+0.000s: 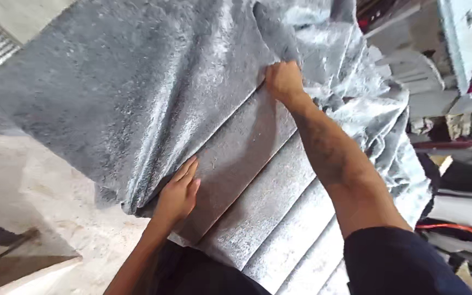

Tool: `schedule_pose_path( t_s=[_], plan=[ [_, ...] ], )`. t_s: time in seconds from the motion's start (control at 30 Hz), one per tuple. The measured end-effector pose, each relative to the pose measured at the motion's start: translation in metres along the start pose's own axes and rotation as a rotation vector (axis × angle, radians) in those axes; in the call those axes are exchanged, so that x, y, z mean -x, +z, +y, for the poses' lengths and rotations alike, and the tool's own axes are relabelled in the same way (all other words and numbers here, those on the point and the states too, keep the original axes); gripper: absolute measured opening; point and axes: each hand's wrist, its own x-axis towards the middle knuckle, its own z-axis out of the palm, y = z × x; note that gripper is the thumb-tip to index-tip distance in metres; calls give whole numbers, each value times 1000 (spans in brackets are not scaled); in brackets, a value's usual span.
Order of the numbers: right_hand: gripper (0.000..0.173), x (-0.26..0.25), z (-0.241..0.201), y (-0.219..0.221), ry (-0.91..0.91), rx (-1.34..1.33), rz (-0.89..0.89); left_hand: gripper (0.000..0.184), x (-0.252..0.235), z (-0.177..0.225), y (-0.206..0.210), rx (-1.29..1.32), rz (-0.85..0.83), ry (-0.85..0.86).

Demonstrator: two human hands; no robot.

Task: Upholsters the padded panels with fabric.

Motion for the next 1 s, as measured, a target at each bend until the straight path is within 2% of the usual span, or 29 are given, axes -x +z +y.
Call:
schedule_pose_path(
  t_s=[0.07, 0.1, 0.17, 0.3, 0.4, 0.47, 0.53, 0.63, 0.7, 0.8, 0.87, 0.93, 1.0],
  plan=[
    [38, 24, -19, 7, -135, 98, 40, 48, 50, -37, -10, 147, 69, -18],
    [39, 44, -33, 21, -235, 86, 83, 46, 79, -53, -11, 194, 98, -45],
    [42, 101, -68, 44, -420, -62, 132, 45, 119, -69, -8, 247, 143, -86],
    [36, 221, -197, 94, -524, -438, 253, 41, 112, -77, 11, 349, 240, -134],
    [36, 277, -279, 106, -610, -533, 217, 37, 107, -73, -8, 440, 204, -250],
    [39, 292, -280, 105, -693, -480, 175, 34, 123, -66, -28, 652, 194, -390],
    [39, 262, -247, 85, -686, -370, 171, 39, 138, -65, -57, 775, 281, -446],
    [37, 217, -195, 67, -552, -287, 225, 40, 174, -65, -90, 696, 456, -443],
    [39, 232, -213, 76, -491, -327, 218, 50, 187, -77, -108, 725, 547, -457],
    [33, 302, -302, 87, -561, -474, 154, 75, 146, -122, -144, 852, 657, -525],
    [32, 331, -338, 91, -677, -545, 80, 80, 96, -154, -163, 864, 721, -574],
    [32, 327, -338, 85, -766, -641, 22, 79, 44, -177, -186, 849, 728, -595],
    [31, 310, -319, 79, -788, -786, 54, 65, -6, -200, -210, 734, 706, -593]
  ],
)
